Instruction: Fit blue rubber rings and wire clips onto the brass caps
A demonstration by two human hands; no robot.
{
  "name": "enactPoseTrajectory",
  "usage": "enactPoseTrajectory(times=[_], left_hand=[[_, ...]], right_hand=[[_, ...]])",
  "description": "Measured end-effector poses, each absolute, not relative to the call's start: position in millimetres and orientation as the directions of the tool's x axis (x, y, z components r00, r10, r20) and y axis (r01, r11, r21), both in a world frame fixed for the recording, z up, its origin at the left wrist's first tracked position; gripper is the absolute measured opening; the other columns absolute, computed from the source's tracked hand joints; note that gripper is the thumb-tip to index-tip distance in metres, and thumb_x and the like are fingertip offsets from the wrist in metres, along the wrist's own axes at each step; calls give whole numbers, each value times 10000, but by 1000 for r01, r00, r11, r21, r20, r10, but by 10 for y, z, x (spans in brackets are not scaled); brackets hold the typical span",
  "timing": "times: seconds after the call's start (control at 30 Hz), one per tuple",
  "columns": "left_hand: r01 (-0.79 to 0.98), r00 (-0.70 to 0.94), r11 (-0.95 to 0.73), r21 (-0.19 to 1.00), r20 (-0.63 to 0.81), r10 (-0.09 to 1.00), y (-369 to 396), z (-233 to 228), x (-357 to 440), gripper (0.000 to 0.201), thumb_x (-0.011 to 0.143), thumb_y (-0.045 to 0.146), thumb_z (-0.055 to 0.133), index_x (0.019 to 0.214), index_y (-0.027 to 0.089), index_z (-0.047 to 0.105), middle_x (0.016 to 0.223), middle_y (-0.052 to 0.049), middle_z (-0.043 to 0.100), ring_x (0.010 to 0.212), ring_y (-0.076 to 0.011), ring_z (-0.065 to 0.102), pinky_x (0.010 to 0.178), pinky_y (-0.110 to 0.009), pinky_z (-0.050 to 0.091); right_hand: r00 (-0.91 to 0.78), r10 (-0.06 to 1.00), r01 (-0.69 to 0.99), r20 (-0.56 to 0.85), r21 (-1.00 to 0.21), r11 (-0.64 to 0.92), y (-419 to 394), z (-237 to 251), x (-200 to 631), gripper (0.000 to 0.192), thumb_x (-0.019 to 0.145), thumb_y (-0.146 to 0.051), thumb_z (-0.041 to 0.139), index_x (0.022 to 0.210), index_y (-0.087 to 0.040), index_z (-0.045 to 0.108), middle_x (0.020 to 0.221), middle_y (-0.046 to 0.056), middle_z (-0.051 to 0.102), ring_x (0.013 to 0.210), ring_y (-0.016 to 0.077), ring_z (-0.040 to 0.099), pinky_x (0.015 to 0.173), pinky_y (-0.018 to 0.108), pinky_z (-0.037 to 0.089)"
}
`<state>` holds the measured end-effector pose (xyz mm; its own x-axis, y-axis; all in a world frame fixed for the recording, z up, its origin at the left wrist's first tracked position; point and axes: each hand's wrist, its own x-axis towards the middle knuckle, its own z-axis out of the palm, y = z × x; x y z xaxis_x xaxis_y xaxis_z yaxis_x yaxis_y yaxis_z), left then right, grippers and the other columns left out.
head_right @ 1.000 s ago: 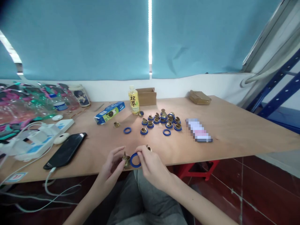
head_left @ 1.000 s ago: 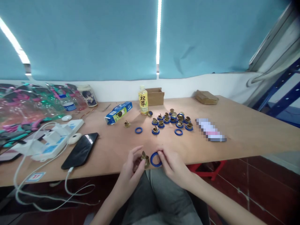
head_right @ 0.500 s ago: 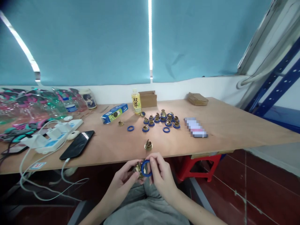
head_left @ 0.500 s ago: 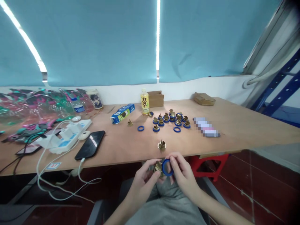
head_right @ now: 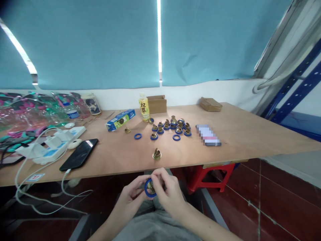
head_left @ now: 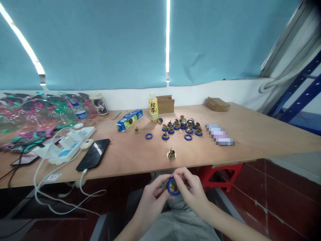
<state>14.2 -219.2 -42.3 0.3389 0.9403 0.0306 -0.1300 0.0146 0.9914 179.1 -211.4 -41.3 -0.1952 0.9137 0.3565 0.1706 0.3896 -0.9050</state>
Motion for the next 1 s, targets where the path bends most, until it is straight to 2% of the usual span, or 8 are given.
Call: enactPoseTrajectory(times=[0.1, 0.27, 0.43, 0.6, 0.73, 0.9, 1.0], left_hand=[[-127, 354, 30, 991, 17, 935, -2204, -412, 159, 288, 827, 202, 754, 1112, 196, 719, 991, -56, 776, 873, -214, 731, 806, -307, 581], [-173, 348, 134, 976, -67, 935, -2185, -347, 151, 475, 759, 252, 824, 1202, 202, 657, 987, -77, 772, 809, -216, 739, 730, -318, 597], [-245, 465, 188, 951, -55, 883, -2182, -272, 82, 471, 794, 298, 809, 1226, 201, 649, 1079, -114, 761, 928, -246, 741, 845, -375, 588], [-321, 477, 235, 917, -57, 877, -2217, -283, 23, 442, 837, 309, 773, 1247, 188, 658, 1112, -125, 756, 1013, -281, 723, 913, -436, 573], [-338, 472, 211, 917, -29, 881, -2226, -320, 33, 419, 834, 335, 782, 1219, 200, 689, 1132, -116, 751, 1040, -282, 705, 908, -432, 575], [-298, 440, 243, 923, -93, 893, -2240, -266, 76, 371, 806, 321, 818, 1150, 222, 721, 1127, -90, 754, 978, -236, 715, 883, -386, 572], [-297, 461, 248, 922, -89, 883, -2245, -229, 75, 358, 821, 311, 807, 1158, 229, 716, 1152, -90, 747, 1005, -237, 713, 904, -389, 561]], right_hand=[[-186, 904, 207, 385, -884, 419, -2115, -440, 1784, 228, 1017, -349, 475, 886, -189, 572, 645, -27, 521, 549, 119, 488, 540, 231, 398], [-214, 891, 210, 400, -872, 442, -2088, -474, 1800, 199, 1008, -335, 488, 902, -190, 573, 630, -36, 513, 535, 119, 470, 535, 234, 383], [-206, 868, 212, 451, -846, 489, -2081, -439, 1843, 194, 1005, -303, 490, 872, -191, 576, 594, -64, 420, 503, 106, 401, 504, 228, 335], [-194, 849, 231, 492, -818, 527, -2076, -403, 1866, 172, 997, -261, 512, 861, -184, 583, 553, -92, 318, 455, 86, 327, 465, 222, 281], [-186, 844, 258, 503, -804, 536, -2082, -408, 1867, 160, 995, -249, 514, 879, -177, 597, 565, -79, 364, 468, 89, 373, 479, 220, 313], [-225, 833, 278, 505, -786, 552, -2095, -425, 1871, 153, 997, -243, 495, 905, -174, 596, 601, -46, 473, 488, 101, 448, 493, 226, 345], [-236, 837, 277, 494, -791, 545, -2084, -428, 1882, 169, 1005, -254, 472, 915, -174, 590, 653, -14, 548, 518, 113, 504, 506, 230, 366]])
